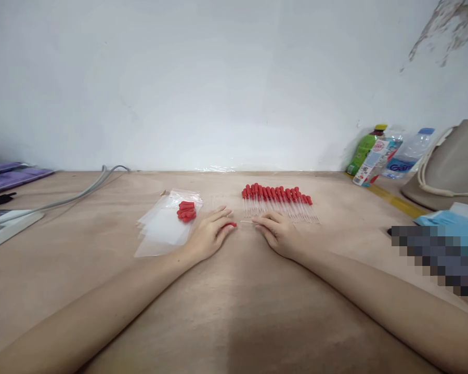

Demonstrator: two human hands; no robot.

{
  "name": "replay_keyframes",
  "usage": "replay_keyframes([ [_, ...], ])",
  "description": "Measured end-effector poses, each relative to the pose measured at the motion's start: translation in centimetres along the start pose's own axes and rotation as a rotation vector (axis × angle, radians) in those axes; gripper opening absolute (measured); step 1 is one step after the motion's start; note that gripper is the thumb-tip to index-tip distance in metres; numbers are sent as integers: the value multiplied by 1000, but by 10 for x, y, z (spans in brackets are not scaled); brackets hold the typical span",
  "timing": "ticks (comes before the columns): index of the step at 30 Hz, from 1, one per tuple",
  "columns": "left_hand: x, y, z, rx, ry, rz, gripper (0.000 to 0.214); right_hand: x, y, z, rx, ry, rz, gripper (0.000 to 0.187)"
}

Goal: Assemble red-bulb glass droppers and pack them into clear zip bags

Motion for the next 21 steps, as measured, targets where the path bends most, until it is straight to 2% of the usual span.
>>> replay_keyframes([
  [5, -6, -3, -3, 0, -64, 15, 22, 7, -3, -2, 13, -14, -46, 20],
  [11, -7, -5, -1, 48, -98, -49, 22, 10, -1, -3, 39, -5, -46, 21],
  [21, -9, -5, -3, 27, -163, -40, 21, 10, -1, -2, 61, -17, -46, 21],
])
Point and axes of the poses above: each hand's wrist, its own y-axis towards the middle knuckle, its own z-axis out of the palm, x = y × z, the point moved 5 cm from there along y, towards the middle knuckle, and after that the axes turned 4 degrees about x, right-handed, at the moved point
